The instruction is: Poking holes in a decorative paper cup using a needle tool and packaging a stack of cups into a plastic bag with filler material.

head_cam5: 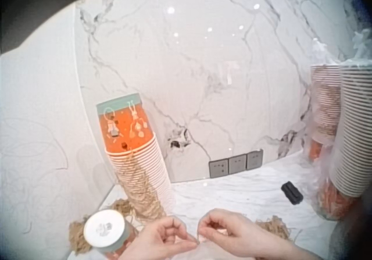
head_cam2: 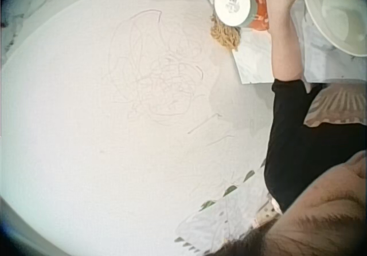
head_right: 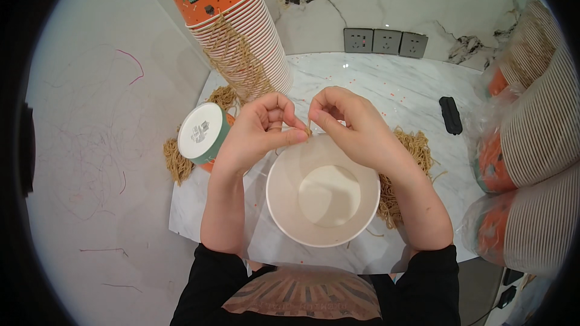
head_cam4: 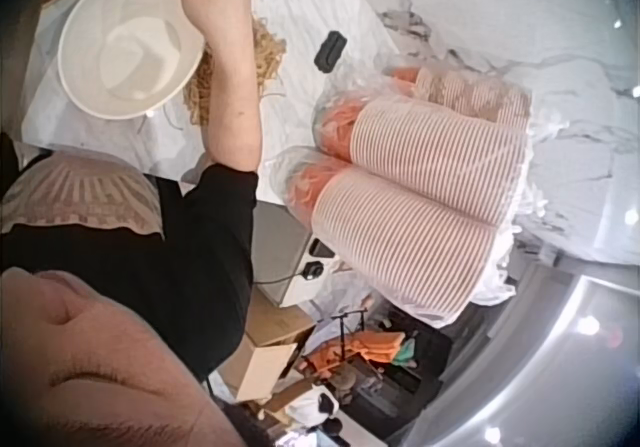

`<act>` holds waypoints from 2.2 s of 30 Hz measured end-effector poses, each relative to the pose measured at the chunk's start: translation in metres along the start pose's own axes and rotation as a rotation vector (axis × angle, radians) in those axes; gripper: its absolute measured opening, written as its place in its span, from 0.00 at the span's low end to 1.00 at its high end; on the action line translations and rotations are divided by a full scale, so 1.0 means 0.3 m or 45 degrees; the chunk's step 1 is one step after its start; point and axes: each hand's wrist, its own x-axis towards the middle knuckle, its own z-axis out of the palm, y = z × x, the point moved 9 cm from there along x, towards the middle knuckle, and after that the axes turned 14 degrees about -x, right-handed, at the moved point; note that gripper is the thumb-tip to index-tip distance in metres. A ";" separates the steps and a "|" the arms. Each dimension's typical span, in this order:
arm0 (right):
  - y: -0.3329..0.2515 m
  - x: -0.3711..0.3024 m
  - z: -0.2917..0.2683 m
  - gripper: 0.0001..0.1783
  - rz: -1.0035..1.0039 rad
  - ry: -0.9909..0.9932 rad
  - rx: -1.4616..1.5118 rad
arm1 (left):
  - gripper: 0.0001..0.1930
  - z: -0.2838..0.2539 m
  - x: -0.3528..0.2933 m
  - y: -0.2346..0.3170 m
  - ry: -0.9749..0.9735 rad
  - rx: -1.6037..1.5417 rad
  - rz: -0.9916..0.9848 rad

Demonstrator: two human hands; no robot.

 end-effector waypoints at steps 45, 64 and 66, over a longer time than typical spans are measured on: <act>-0.056 -0.004 0.010 0.11 -0.133 -0.017 -0.326 | 0.17 -0.041 -0.014 0.004 0.043 0.120 -0.076; -0.064 -0.011 0.038 0.09 -0.085 -0.050 -0.407 | 0.16 -0.036 -0.026 0.035 0.026 0.065 -0.052; -0.068 -0.011 0.034 0.09 -0.094 -0.034 -0.421 | 0.15 -0.038 -0.035 0.039 0.048 0.121 -0.075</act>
